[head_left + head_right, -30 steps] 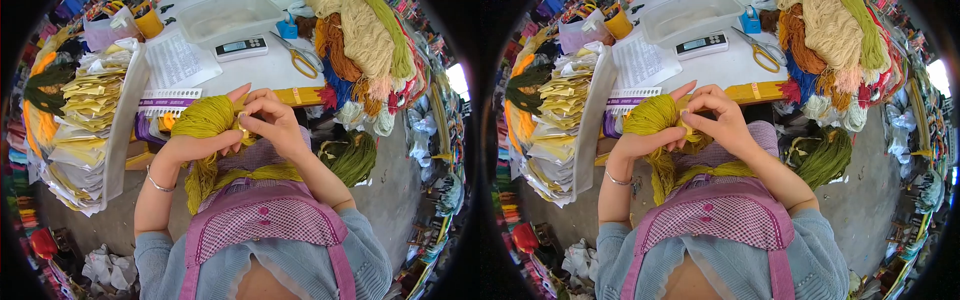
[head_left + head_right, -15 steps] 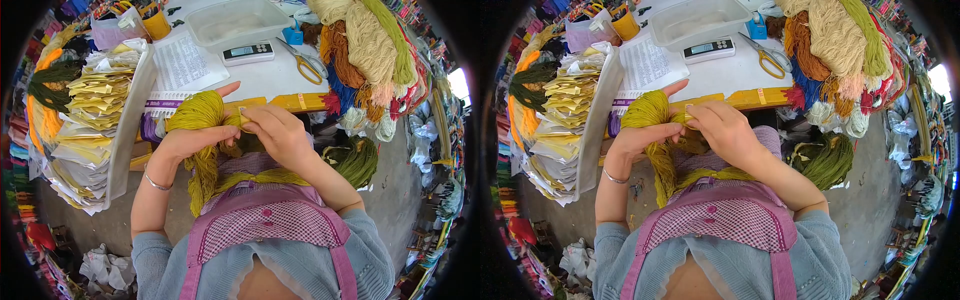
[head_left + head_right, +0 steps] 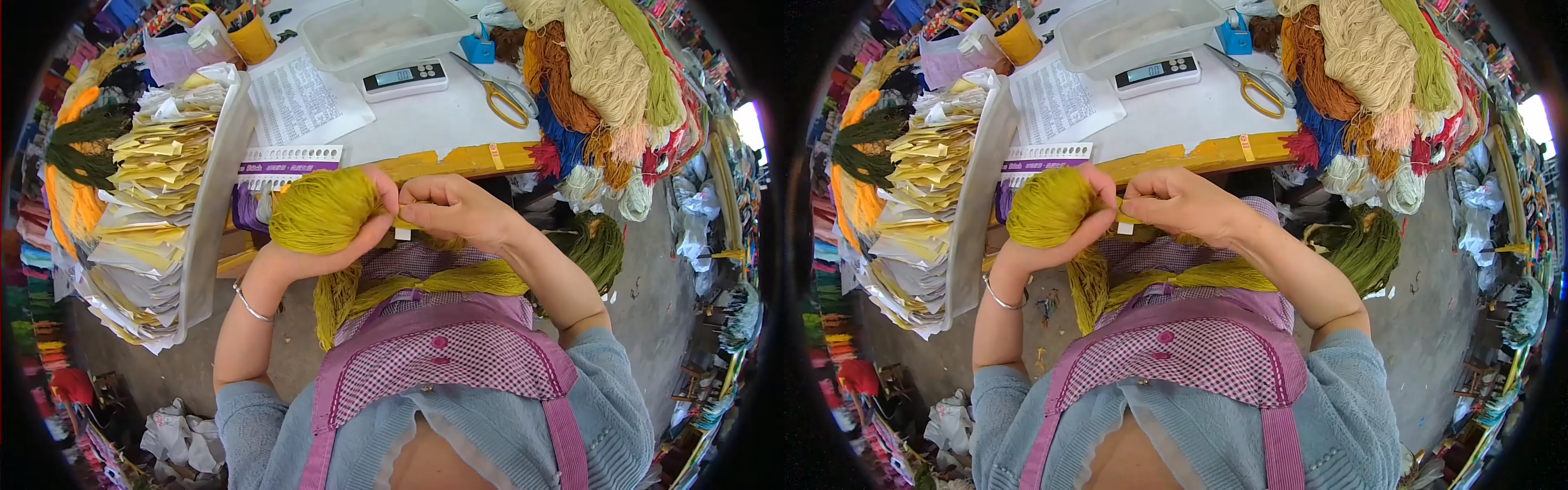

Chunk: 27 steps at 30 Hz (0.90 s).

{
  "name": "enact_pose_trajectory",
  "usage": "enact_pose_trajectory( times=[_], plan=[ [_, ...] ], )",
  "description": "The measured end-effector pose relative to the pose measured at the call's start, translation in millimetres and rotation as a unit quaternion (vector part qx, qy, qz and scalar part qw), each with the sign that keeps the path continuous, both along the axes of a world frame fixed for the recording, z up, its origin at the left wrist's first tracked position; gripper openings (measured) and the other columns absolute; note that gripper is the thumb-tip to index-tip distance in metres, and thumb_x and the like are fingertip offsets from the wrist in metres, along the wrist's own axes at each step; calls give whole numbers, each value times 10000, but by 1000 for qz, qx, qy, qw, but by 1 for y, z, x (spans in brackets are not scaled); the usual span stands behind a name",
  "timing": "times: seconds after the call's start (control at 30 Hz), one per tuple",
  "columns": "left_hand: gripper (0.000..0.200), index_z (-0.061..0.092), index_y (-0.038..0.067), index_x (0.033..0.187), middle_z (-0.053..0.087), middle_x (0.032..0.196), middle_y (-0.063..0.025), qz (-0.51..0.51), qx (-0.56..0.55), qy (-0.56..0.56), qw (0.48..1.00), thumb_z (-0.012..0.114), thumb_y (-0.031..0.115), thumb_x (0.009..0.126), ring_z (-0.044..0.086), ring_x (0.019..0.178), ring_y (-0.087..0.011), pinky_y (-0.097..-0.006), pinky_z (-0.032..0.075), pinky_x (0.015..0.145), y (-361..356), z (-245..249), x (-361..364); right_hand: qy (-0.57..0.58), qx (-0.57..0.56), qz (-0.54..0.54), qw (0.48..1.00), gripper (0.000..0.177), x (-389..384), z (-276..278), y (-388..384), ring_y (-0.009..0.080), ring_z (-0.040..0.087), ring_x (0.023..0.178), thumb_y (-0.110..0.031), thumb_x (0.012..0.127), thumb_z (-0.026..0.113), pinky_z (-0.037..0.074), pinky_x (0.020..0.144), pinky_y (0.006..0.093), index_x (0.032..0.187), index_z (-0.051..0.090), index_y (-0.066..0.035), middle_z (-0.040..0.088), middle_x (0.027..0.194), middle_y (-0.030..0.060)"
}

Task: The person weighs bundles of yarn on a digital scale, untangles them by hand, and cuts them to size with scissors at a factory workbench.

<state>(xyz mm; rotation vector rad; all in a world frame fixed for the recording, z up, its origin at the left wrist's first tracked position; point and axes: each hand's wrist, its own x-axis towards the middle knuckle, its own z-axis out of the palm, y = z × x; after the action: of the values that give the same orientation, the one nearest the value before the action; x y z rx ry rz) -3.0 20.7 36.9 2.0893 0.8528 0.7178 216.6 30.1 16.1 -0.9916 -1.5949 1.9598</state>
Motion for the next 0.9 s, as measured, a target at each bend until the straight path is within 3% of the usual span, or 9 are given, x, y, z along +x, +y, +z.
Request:
enact_pose_trajectory(
  times=[0.2,0.3,0.37,0.4,0.5,0.63,0.7,0.8,0.9],
  plan=[
    [80,634,65,841,623,836,-43,17,54,-7,998,710,67,816,587,767,-163,-279,457,670,-6,-7,-2,122,-75,26,989,198,-5,-11,3,19,404,608,-258,927,593,296,496,199,876,602,-66,492,722,-68],
    [83,634,65,844,619,825,-45,117,19,-48,992,710,54,812,584,748,-168,-279,455,666,-15,-16,1,70,67,-25,995,171,-12,-11,-2,69,458,632,-203,935,587,354,552,213,930,594,-33,533,729,-17],
    [94,625,46,867,621,831,-39,141,20,-60,988,709,53,824,584,764,-146,-271,461,683,-21,-21,4,33,349,-88,932,160,-17,-19,-3,141,559,734,-125,931,579,446,658,253,1031,603,-3,608,811,56],
    [110,615,36,900,622,856,-37,180,21,-95,979,702,48,834,582,778,-136,-266,463,693,-24,-23,8,23,391,-108,914,172,-17,-17,-6,232,620,804,-55,912,573,488,741,304,1074,609,-8,637,873,109],
    [190,570,14,1021,613,926,-42,232,64,-138,961,675,31,863,575,815,-108,-239,469,720,-24,-31,18,18,484,-131,865,231,-20,-16,-4,297,631,896,-44,894,583,498,778,328,1122,581,-14,638,984,126],
    [228,541,18,1086,592,917,-43,250,-122,-257,925,647,39,885,571,809,-77,-200,465,717,-17,-31,24,5,500,-166,850,360,-22,-24,3,394,584,1001,1,869,558,480,839,411,1221,484,-16,591,1082,192],
    [206,546,29,1086,592,908,-32,254,-228,-256,904,626,43,896,570,782,-65,-195,459,673,-11,-39,21,-69,595,-154,786,405,-18,-34,10,410,573,1010,-5,862,571,474,854,417,1244,436,3,572,1114,210],
    [167,562,56,1048,584,844,-12,273,-204,-257,904,627,58,894,523,675,-40,-185,407,577,-8,-51,11,-76,452,-95,884,307,0,-23,38,292,626,948,-86,841,659,493,834,349,1131,567,-45,614,1046,136],
    [130,576,51,991,591,809,-18,294,-187,-283,894,640,51,878,505,642,-49,-187,401,571,-8,-51,1,-32,296,-355,886,171,48,-34,120,157,659,686,-113,933,553,531,538,261,1038,632,-4,663,905,90]
  ],
)
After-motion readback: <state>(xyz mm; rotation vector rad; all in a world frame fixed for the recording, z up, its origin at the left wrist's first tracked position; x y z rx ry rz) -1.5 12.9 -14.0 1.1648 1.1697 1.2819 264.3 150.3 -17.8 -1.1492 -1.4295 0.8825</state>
